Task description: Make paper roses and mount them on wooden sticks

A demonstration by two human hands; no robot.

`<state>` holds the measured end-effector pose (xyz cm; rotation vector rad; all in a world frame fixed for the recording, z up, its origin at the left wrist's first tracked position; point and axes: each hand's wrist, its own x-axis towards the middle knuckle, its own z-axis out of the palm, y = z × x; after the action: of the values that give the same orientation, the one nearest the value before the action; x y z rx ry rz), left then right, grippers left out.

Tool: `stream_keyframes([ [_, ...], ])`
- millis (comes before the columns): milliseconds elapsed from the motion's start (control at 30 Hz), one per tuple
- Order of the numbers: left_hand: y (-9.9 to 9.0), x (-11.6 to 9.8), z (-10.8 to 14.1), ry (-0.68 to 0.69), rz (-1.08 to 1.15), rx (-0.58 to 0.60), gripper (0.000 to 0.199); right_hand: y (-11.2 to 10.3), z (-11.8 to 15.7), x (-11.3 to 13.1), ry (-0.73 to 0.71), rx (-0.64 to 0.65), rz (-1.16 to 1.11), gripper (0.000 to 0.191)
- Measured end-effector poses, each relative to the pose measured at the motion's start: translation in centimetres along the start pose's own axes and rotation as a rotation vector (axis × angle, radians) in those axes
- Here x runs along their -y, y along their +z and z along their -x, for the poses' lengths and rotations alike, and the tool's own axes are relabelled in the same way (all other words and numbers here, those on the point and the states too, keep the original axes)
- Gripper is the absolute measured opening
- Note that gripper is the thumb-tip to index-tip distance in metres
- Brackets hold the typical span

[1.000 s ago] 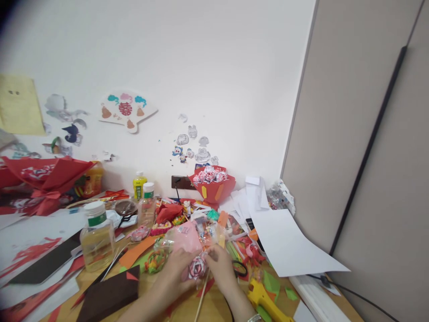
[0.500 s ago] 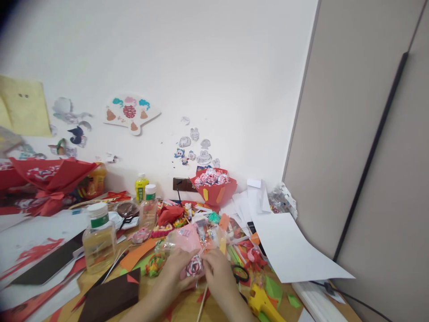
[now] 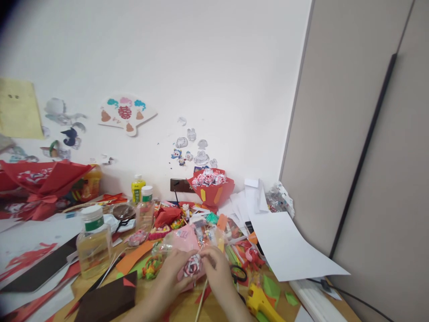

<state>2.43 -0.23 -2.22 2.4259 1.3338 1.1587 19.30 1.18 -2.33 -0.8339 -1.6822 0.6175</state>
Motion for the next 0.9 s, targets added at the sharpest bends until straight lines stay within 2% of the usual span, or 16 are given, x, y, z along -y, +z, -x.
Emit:
stream_keyframes([
  [333, 0.3, 0.2, 0.1, 0.022, -0.014, -0.015, 0.052, 0.0, 0.2, -0.8, 0.021, -0.011, 0.057, 0.016],
  [633, 0.7, 0.6, 0.4, 0.010, -0.055, 0.062, 0.057, 0.7, 0.1, -1.7, 0.050, -0.034, -0.147, 0.012],
  [900, 1.1, 0.8, 0.4, 0.009, -0.057, 0.099, 0.062, 1.0, 0.2, -2.2, 0.128, -0.049, -0.211, 0.027],
])
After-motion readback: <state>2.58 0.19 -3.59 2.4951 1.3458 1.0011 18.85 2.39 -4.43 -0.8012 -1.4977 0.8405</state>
